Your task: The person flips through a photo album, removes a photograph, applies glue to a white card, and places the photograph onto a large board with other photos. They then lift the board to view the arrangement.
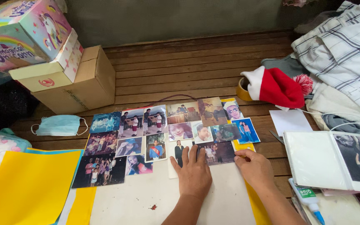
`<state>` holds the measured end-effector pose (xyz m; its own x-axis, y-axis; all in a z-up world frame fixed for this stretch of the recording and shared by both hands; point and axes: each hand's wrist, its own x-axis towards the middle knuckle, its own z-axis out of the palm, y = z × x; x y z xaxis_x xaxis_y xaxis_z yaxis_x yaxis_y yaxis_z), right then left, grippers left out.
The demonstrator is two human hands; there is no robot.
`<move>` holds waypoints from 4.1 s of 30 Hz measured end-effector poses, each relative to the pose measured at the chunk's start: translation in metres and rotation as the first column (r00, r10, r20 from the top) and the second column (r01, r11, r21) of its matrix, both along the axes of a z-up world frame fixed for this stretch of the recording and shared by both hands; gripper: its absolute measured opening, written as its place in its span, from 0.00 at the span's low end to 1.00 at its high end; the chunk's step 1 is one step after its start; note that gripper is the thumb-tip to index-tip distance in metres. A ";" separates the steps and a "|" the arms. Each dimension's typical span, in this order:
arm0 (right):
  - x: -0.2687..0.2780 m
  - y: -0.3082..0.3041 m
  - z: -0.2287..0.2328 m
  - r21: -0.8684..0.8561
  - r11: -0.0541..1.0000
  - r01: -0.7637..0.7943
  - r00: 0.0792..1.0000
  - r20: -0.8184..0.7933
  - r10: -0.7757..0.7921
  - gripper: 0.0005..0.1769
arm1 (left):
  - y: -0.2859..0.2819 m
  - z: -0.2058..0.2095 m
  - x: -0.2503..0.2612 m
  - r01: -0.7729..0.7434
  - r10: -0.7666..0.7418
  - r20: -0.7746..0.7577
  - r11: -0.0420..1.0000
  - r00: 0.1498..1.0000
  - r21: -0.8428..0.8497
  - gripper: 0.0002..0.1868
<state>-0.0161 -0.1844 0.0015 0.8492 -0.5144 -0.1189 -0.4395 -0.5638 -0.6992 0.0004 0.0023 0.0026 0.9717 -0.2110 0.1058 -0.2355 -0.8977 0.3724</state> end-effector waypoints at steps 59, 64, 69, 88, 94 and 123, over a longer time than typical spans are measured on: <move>0.030 0.037 -0.008 -0.441 0.816 -0.375 0.926 -0.127 0.356 0.45 | 0.021 -0.001 0.031 0.237 -0.239 0.079 0.971 0.968 0.035 0.26; 0.033 0.040 -0.011 -0.453 0.804 -0.386 0.922 -0.172 0.346 0.41 | 0.022 -0.004 0.030 0.243 -0.245 0.057 0.969 0.968 0.031 0.27; 0.031 0.045 -0.014 -0.553 0.722 -0.417 0.908 -0.226 0.352 0.36 | 0.020 -0.011 0.031 0.241 -0.241 0.142 0.970 0.960 0.022 0.26; 0.044 0.076 0.019 -0.371 0.844 -0.387 0.883 -0.413 0.223 0.30 | 0.119 0.112 0.045 -0.674 -0.032 -0.673 -0.029 0.739 -0.738 0.25; 0.047 0.099 -0.003 -0.535 0.808 -0.248 0.968 -0.111 0.223 0.27 | 0.120 0.121 0.019 -0.761 -0.121 -0.754 -0.184 0.646 -0.622 0.23; 0.060 0.081 0.010 -0.581 0.725 -0.371 0.889 0.003 0.458 0.33 | 0.094 0.159 0.026 -0.737 -0.296 -0.679 -0.359 0.672 -0.573 0.16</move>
<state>0.0438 -0.1029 0.0113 0.9778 -0.0454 0.2045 0.0059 -0.9699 -0.2435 0.0268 0.0963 0.1620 0.8007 -0.1180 -0.5873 0.4753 0.7217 0.5031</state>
